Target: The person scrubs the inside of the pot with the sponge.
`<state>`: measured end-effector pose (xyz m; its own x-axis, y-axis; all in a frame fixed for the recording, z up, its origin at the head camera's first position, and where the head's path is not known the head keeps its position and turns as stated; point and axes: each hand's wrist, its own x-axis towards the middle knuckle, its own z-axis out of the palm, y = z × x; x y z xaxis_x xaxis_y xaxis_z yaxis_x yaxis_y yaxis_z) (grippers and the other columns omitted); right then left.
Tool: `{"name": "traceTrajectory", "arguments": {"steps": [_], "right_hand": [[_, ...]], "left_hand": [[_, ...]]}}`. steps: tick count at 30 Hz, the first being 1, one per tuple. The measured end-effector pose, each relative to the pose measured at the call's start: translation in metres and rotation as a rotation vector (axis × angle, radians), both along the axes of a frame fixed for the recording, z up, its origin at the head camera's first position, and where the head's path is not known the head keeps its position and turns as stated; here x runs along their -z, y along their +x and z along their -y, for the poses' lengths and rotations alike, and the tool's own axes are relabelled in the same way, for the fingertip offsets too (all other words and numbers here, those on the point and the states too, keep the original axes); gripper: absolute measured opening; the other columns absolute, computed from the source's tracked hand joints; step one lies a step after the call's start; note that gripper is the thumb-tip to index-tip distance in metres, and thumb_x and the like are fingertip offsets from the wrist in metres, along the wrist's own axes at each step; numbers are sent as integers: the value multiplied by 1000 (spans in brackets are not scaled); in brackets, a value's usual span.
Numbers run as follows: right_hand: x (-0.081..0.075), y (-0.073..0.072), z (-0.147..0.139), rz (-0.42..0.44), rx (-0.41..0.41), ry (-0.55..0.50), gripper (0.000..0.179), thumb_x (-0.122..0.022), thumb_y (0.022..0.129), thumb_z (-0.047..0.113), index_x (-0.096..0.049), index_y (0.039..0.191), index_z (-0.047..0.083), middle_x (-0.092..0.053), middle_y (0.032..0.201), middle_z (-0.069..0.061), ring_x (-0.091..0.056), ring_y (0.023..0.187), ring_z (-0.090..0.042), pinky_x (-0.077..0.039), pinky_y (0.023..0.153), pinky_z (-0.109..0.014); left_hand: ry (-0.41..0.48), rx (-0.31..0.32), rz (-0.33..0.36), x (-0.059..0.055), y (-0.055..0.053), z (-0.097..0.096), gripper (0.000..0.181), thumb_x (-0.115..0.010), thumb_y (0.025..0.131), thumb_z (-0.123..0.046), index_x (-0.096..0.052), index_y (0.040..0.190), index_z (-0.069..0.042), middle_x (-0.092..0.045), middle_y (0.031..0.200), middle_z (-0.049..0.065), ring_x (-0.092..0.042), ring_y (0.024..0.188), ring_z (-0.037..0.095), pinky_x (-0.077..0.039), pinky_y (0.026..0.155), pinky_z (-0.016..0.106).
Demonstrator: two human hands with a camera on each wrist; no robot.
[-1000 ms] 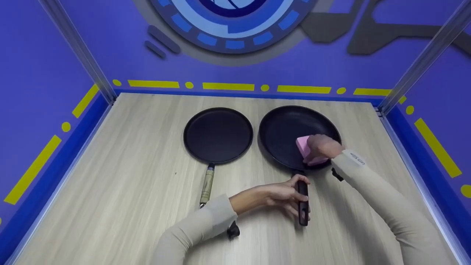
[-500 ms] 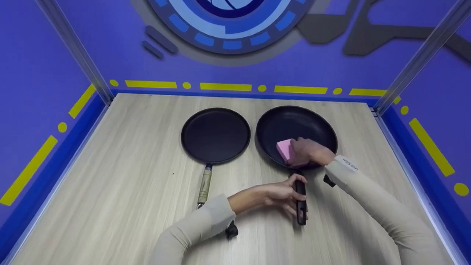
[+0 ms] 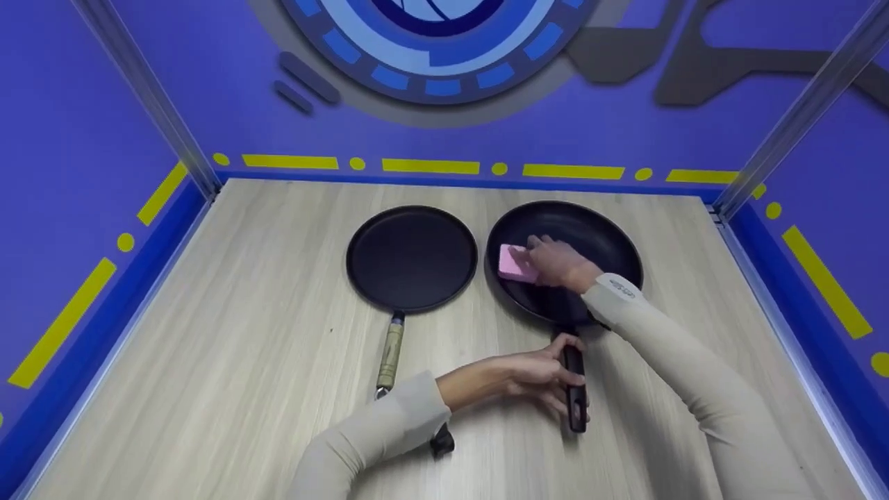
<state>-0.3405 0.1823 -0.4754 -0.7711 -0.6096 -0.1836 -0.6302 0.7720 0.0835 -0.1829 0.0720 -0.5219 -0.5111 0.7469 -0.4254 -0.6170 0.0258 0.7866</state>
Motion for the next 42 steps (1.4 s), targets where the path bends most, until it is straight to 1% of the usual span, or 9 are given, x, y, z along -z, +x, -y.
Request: {"name": "traceTrajectory", "arguments": {"steps": [3, 8, 14, 17, 19, 25, 32, 35, 42], "right_hand": [[0, -14, -6, 26, 63, -19, 68, -79, 88, 16, -51, 150, 13, -54, 136, -28, -54, 123, -48, -51, 101, -60], [1, -31, -24, 36, 286, -26, 72, -66, 97, 27, -33, 158, 7, -46, 138, -39, -46, 128, -56, -42, 107, -67], [-1, -27, -40, 82, 562, -54, 78, -62, 98, 35, -26, 154, -7, -44, 135, -44, -48, 126, -57, -46, 104, -64], [-6, -19, -48, 125, 640, -33, 81, -64, 96, 38, -31, 148, -15, -48, 131, -43, -53, 123, -54, -50, 100, -60], [-11, -14, -54, 165, 638, 10, 77, -66, 95, 39, -40, 140, -19, -53, 126, -42, -59, 117, -50, -54, 97, -57], [-28, 2, -80, 314, 476, 114, 47, -69, 94, 39, -70, 103, -7, -68, 109, -29, -64, 92, -32, -57, 93, -54], [-32, 18, -88, 375, 422, 62, 45, -74, 91, 47, -70, 89, 2, -68, 93, -17, -61, 80, -26, -56, 76, -44], [-33, 25, -81, 372, 377, 37, 42, -79, 86, 47, -69, 85, 6, -67, 85, -9, -58, 74, -22, -54, 70, -39], [-30, 38, -69, 330, 277, 41, 48, -84, 80, 44, -70, 103, 4, -72, 101, -15, -64, 86, -27, -57, 80, -48]], "left_hand": [[-5, -1, -5, -1, 1, -2, 46, -54, 101, 5, -39, 127, -30, -54, 109, 19, -53, 123, 64, -45, 102, 66], [13, 8, -1, -4, 2, -5, 46, -53, 101, 6, -40, 126, -31, -52, 111, 17, -51, 125, 64, -44, 103, 67], [-14, 22, -15, -4, 3, -4, 44, -54, 101, 4, -39, 124, -30, -60, 100, 21, -53, 121, 64, -45, 101, 66], [-13, 19, -14, -2, 3, -4, 43, -55, 101, 4, -39, 123, -30, -60, 100, 23, -53, 121, 64, -45, 101, 66], [2, 15, 3, -1, 4, -4, 43, -54, 101, 5, -39, 121, -30, -60, 102, 25, -52, 122, 66, -44, 102, 67], [14, 14, 25, 0, 3, -2, 43, -52, 102, 5, -38, 122, -30, -57, 106, 27, -49, 124, 66, -42, 104, 69], [24, -10, 38, -2, 1, -1, 45, -52, 101, 7, -39, 124, -30, -49, 118, 27, -49, 124, 66, -42, 104, 69], [21, -15, 34, -2, 0, 0, 45, -52, 101, 7, -39, 124, -30, -50, 117, 27, -50, 124, 66, -42, 104, 68], [2, -22, 18, -3, 0, 0, 43, -54, 101, 6, -39, 122, -29, -56, 109, 28, -50, 124, 65, -44, 104, 67]]}}
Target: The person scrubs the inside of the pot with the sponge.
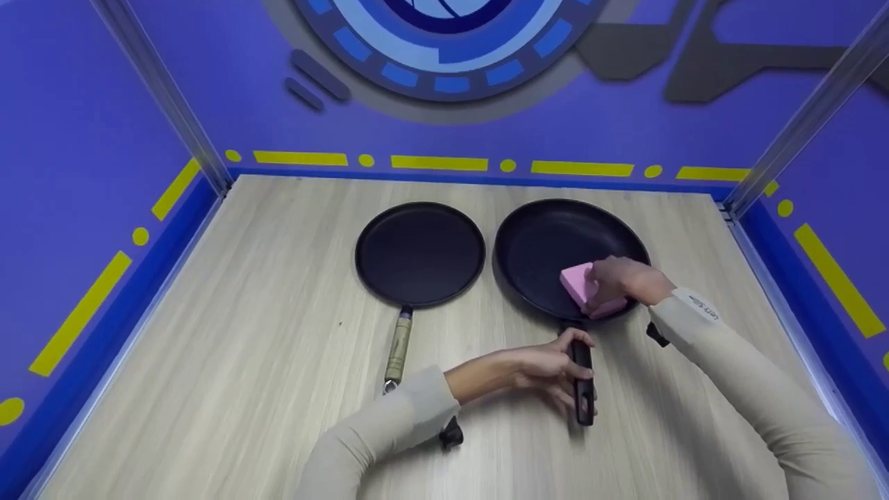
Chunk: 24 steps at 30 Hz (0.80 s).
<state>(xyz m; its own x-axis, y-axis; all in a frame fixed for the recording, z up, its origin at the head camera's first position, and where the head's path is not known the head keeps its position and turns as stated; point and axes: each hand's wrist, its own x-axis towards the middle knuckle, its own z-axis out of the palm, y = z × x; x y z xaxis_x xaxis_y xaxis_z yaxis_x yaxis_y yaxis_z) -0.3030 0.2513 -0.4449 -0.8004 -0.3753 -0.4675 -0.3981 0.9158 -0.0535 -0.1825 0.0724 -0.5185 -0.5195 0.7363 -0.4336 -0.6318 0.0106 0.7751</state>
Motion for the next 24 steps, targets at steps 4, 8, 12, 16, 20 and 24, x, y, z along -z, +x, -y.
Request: {"name": "traceTrajectory", "arguments": {"steps": [4, 8, 12, 16, 20, 24], "right_hand": [[5, 4, -1, -36, -32, -4, 48, -82, 81, 44, -68, 106, 6, -70, 101, -16, -65, 86, -30, -56, 76, -48], [11, 7, -7, -86, 10, -72, 61, -84, 80, 41, -64, 124, 3, -68, 111, -26, -67, 96, -42, -57, 79, -56], [18, 8, -15, -141, 88, -189, 83, -88, 77, 35, -51, 140, -4, -65, 117, -33, -64, 103, -48, -54, 88, -62], [20, 8, -22, -180, 129, -259, 87, -86, 77, 32, -46, 143, -8, -63, 115, -34, -61, 106, -48, -52, 91, -61], [18, 8, -31, -187, 189, -305, 91, -82, 80, 32, -39, 150, -7, -59, 120, -35, -55, 111, -47, -49, 94, -62], [15, 8, -42, -184, 256, -350, 98, -81, 82, 34, -28, 155, -8, -53, 125, -38, -51, 112, -48, -48, 95, -63]], "left_hand": [[-12, -10, -7, -2, 1, -1, 44, -54, 100, 6, -39, 123, -28, -56, 109, 28, -52, 123, 64, -45, 103, 66], [-9, -26, -11, -2, 3, -1, 45, -54, 100, 6, -40, 126, -28, -56, 111, 30, -54, 122, 64, -46, 102, 65], [-6, -27, -18, -2, 4, 0, 45, -54, 100, 6, -40, 126, -28, -56, 115, 35, -55, 121, 63, -47, 102, 64], [-6, -22, -25, -2, 4, 1, 44, -55, 101, 4, -40, 126, -29, -60, 110, 34, -55, 121, 61, -47, 103, 62], [-4, -25, -35, -2, 5, 1, 45, -55, 101, 4, -40, 126, -29, -63, 100, 28, -56, 121, 61, -49, 102, 61], [-11, -27, -63, -1, 7, 1, 46, -56, 101, 3, -41, 129, -30, -65, 93, 22, -58, 119, 60, -52, 99, 59]]}}
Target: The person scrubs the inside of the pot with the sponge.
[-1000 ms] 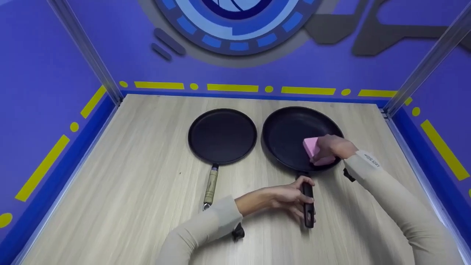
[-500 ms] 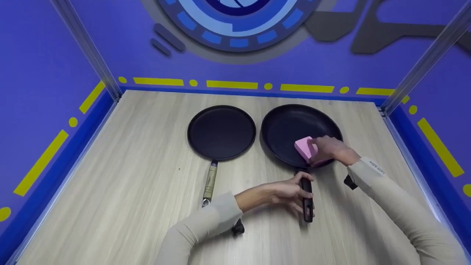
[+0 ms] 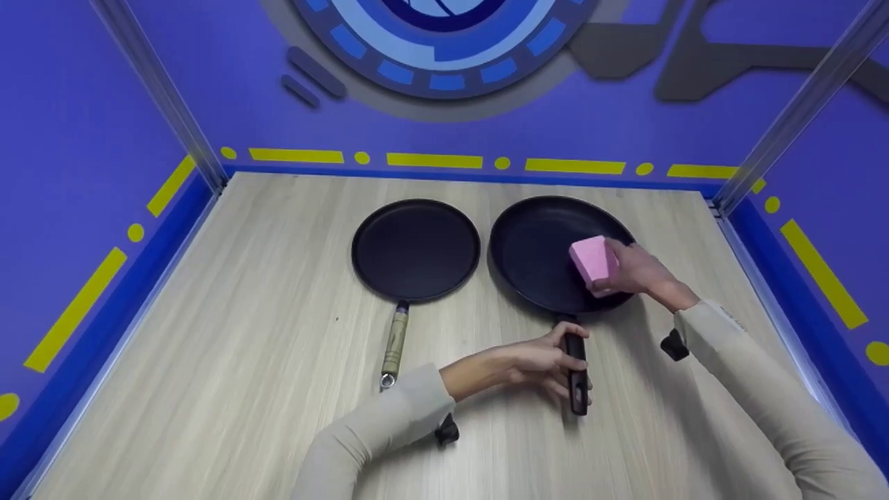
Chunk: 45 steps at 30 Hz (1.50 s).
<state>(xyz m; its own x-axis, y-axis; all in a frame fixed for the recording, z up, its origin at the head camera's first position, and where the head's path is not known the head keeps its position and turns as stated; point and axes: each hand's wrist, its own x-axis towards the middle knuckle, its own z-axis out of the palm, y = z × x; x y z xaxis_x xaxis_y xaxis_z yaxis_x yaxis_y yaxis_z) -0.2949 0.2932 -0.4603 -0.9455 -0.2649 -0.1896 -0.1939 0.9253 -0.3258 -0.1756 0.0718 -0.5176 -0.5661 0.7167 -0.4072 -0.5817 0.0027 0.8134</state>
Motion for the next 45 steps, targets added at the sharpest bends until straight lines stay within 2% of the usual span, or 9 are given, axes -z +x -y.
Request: {"name": "traceTrajectory", "arguments": {"steps": [8, 15, 22, 29, 36, 40, 45], "right_hand": [[-8, -6, -26, -21, 61, -92, 98, -79, 85, 38, -28, 152, -12, -54, 126, -39, -54, 110, -48, -49, 93, -61], [-14, -9, -53, -13, 138, -106, 105, -79, 86, 40, -21, 152, -17, -48, 133, -45, -53, 114, -52, -47, 98, -64], [-7, -8, -83, -5, 210, -102, 102, -76, 87, 42, -21, 151, -16, -48, 131, -43, -51, 116, -55, -46, 96, -64], [4, -4, -104, 76, 267, -65, 99, -72, 90, 39, -17, 149, -19, -39, 136, -46, -44, 119, -58, -40, 106, -68], [14, 1, -113, 245, 360, -28, 108, -70, 91, 42, -5, 152, -18, -28, 143, -47, -37, 125, -56, -33, 115, -68], [16, 3, -116, 310, 358, -30, 112, -70, 91, 44, -1, 153, -19, -23, 146, -47, -34, 128, -56, -27, 118, -68], [17, 2, -116, 329, 338, -29, 117, -72, 90, 47, 1, 153, -18, -19, 149, -48, -30, 134, -58, -24, 119, -69]], "left_hand": [[-5, 10, -21, 2, 0, 3, 45, -56, 102, -1, -40, 131, -31, -71, 98, 23, -60, 118, 58, -51, 99, 60], [-8, 5, -7, 2, -1, 5, 45, -56, 102, -1, -41, 132, -31, -72, 104, 26, -61, 118, 57, -52, 100, 60], [-3, 35, 9, 0, -4, 9, 43, -53, 104, -2, -39, 134, -30, -61, 129, 38, -57, 124, 56, -46, 106, 62], [25, 44, 18, 0, -3, 9, 46, -53, 104, -1, -38, 135, -31, -60, 131, 38, -55, 126, 57, -45, 107, 63], [36, 43, 9, 2, -1, 6, 45, -53, 104, -1, -39, 135, -31, -66, 123, 35, -57, 123, 58, -48, 104, 63], [34, 41, 6, 2, 0, 5, 45, -53, 104, 0, -39, 134, -31, -65, 124, 36, -57, 123, 58, -48, 104, 63], [33, 39, -3, 2, -1, 5, 46, -54, 103, 0, -40, 134, -31, -66, 123, 36, -58, 122, 58, -49, 103, 63]]}}
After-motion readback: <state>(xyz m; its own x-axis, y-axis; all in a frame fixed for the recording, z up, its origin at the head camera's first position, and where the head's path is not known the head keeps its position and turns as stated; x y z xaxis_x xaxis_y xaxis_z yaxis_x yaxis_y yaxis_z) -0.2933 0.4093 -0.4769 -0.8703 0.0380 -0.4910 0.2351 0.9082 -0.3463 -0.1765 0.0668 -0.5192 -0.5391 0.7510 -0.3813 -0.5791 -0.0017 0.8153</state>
